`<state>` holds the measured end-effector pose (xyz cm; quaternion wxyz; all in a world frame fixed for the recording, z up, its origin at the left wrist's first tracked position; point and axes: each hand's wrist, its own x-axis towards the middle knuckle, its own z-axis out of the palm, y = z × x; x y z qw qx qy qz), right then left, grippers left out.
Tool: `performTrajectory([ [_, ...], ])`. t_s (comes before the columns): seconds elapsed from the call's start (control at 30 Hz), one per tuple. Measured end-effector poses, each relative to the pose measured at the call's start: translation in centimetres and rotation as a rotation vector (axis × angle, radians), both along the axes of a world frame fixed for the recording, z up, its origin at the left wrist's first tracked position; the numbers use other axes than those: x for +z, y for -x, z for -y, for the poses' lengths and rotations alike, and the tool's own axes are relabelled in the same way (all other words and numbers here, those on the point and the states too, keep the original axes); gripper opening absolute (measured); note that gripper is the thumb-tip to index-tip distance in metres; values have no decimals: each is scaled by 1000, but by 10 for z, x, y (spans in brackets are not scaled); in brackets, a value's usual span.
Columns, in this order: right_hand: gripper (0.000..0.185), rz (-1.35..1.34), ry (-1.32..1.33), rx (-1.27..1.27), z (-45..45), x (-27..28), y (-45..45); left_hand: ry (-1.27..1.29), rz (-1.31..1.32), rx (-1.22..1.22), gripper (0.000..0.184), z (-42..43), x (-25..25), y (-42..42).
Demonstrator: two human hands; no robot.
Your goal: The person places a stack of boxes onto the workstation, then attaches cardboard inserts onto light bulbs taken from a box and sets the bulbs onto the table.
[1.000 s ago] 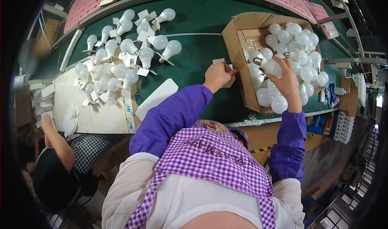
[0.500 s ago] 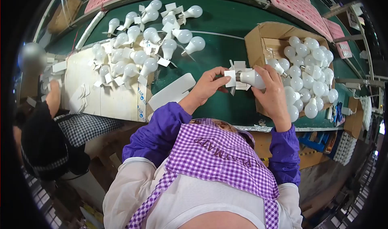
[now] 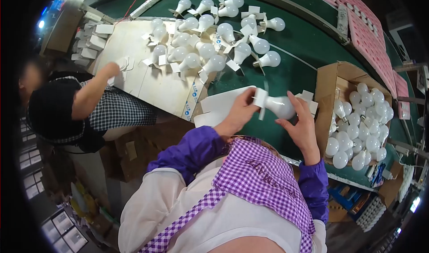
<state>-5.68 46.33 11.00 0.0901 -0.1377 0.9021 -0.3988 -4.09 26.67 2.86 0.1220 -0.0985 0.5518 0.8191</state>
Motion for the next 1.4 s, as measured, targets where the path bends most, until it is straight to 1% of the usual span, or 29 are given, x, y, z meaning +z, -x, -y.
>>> performTrajectory([
  [0.03,68,62,38,-27,3,10,0,-37,-28,90,30,13,3,-9],
  [0.07,68,119,80,-54,4,15,2,16,-9,182,35,31,-6,-18],
  [0.1,62,-10,82,-87,-4,14,2,58,-12,328,38,52,-22,-29],
  [0.13,60,-65,74,-154,-17,14,4,55,98,406,36,76,-20,-38],
  [0.2,56,-182,24,-315,-55,12,8,1124,13,178,28,128,-18,-56],
  [0.23,46,-252,-9,-432,-77,10,9,877,92,363,23,157,-48,-65],
  [0.27,44,-225,-77,-524,-101,12,10,358,105,632,21,166,-56,-61],
  [0.33,40,-167,-181,-687,-147,13,11,124,25,778,22,201,-99,-59],
  [0.43,38,-86,-342,-660,-201,-2,11,63,71,750,23,214,-124,-33],
  [0.53,40,-41,-463,-549,-217,-11,18,223,50,642,24,213,-129,-9],
  [0.57,45,-51,-486,-489,-225,-18,24,248,41,600,26,220,-136,-5],
  [0.6,47,-50,-486,-424,-226,-21,30,311,85,627,27,220,-133,-5],
  [0.67,53,-63,-474,-291,-223,-24,49,440,161,691,31,215,-116,-1],
  [0.7,60,-47,-632,-187,-221,-26,59,602,215,698,35,210,-97,-2],
  [0.8,63,-33,-815,-20,-233,-66,83,1446,-218,1005,32,169,-52,7],
  [0.83,65,1,-850,1,-228,-65,86,1144,-338,1036,34,150,-49,17],
  [0.87,64,18,-889,17,-226,-67,91,1006,-235,864,35,113,-25,20],
  [0.9,62,32,-931,38,-225,-68,96,758,-324,686,30,75,-18,30],
  [0.93,61,44,-973,61,-222,-69,99,865,-251,424,9,25,10,35],
  [0.97,60,45,-986,78,-217,-70,98,661,-425,247,16,-9,-4,44],
  [1.0,58,46,-999,92,-212,-71,95,793,-366,29,16,-48,4,45],
  [1.03,57,45,-1015,103,-210,-72,94,742,-392,-125,24,-82,-2,53],
  [1.07,56,28,-1008,100,-210,-73,95,785,-385,-283,35,-111,-16,62],
  [1.13,55,-6,-986,89,-213,-82,98,885,-386,-401,45,-157,-29,75],
  [1.17,53,-34,-1028,116,-216,-88,103,947,-370,-402,46,-173,-29,77],
  [1.23,53,-59,-1011,40,-209,-73,102,1077,-337,-404,47,-192,-29,82],
  [1.27,53,-65,-1000,5,-205,-64,99,1070,-329,-405,46,-192,-32,84],
  [1.33,54,-97,-779,-154,-202,-40,92,1053,-312,-410,43,-190,-43,86],
  [1.4,56,-153,-550,-288,-194,-14,79,891,-344,-398,37,-180,-57,83],
])
